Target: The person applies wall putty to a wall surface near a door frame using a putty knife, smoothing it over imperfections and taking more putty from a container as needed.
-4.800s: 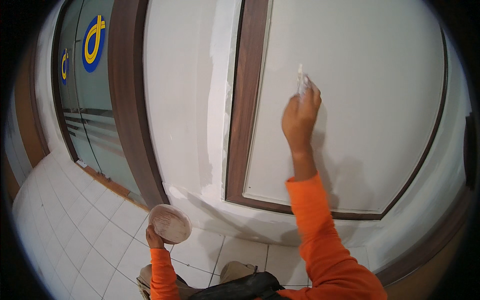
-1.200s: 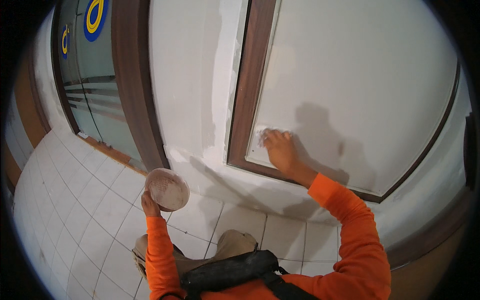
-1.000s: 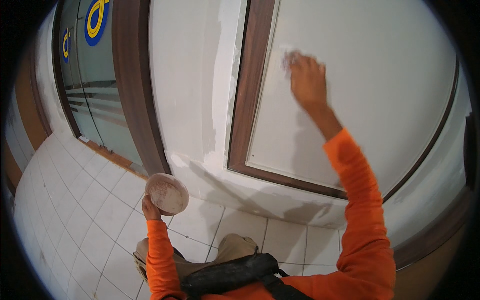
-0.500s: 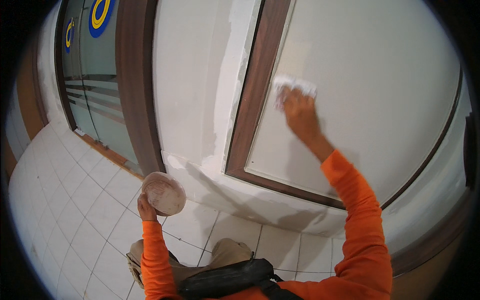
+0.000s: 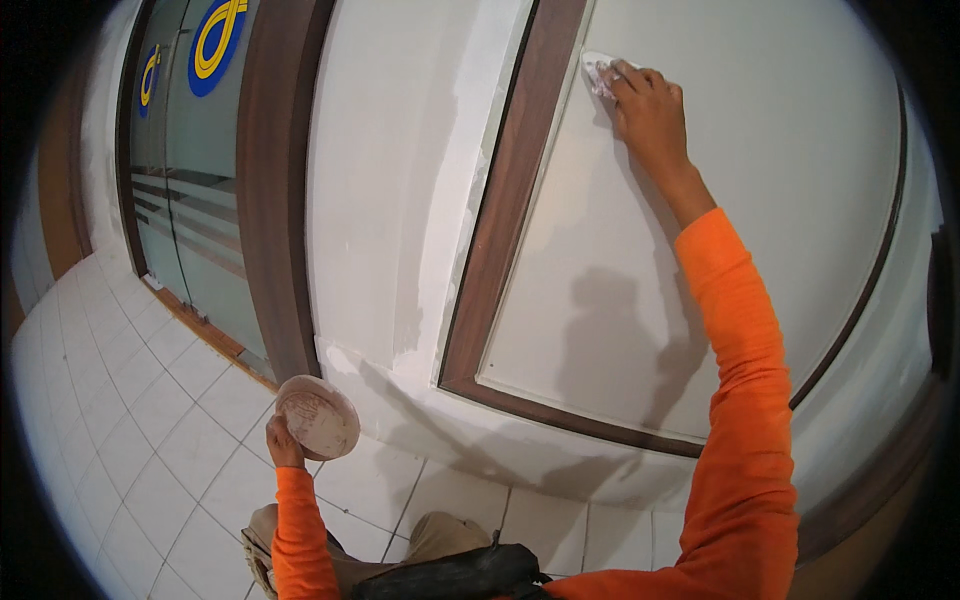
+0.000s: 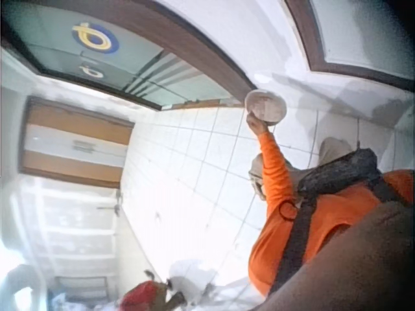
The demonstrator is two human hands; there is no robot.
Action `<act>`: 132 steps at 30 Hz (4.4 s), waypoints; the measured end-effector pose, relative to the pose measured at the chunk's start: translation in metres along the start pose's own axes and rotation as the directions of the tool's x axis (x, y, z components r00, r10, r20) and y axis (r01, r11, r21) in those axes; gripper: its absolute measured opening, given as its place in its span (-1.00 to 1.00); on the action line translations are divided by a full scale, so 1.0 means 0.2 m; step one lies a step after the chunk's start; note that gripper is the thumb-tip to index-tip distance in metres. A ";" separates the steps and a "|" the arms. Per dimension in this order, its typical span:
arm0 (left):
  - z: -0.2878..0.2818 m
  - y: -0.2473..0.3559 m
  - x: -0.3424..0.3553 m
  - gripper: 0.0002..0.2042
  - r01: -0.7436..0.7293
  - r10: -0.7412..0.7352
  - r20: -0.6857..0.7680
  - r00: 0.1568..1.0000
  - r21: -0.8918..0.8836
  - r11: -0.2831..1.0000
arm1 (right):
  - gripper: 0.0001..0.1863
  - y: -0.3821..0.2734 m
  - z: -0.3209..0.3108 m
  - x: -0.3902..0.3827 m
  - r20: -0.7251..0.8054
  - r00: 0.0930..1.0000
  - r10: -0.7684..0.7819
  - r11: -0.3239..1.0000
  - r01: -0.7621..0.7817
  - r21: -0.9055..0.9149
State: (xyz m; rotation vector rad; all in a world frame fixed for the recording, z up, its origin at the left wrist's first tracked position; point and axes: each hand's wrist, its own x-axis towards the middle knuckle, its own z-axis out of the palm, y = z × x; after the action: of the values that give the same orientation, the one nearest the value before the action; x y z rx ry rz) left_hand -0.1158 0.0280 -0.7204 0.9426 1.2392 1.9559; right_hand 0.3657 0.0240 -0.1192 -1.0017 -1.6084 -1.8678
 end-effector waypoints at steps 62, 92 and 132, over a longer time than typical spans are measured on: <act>0.02 0.21 -0.05 -0.57 0.120 -0.120 -0.002 0.993 0.003 0.993 | -0.62 -0.69 -0.05 -0.68 0.230 0.972 -0.036 0.998 0.022 0.061; -0.04 0.12 -0.02 -0.56 0.034 -0.039 0.040 0.998 0.101 0.994 | -0.62 -1.35 -0.34 -1.26 0.641 0.463 0.612 0.121 -0.856 0.503; 0.04 0.15 -0.06 -0.56 0.023 -0.029 0.057 0.998 0.111 0.994 | -0.60 -0.70 -0.04 -0.74 0.322 0.947 -0.005 1.000 0.002 0.010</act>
State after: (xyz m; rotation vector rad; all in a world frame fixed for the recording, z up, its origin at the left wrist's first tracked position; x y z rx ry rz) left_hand -0.1065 0.0116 -0.6923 1.0259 1.3303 1.8425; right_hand 0.3503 0.0290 -0.3215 -1.3582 -1.7970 -1.7645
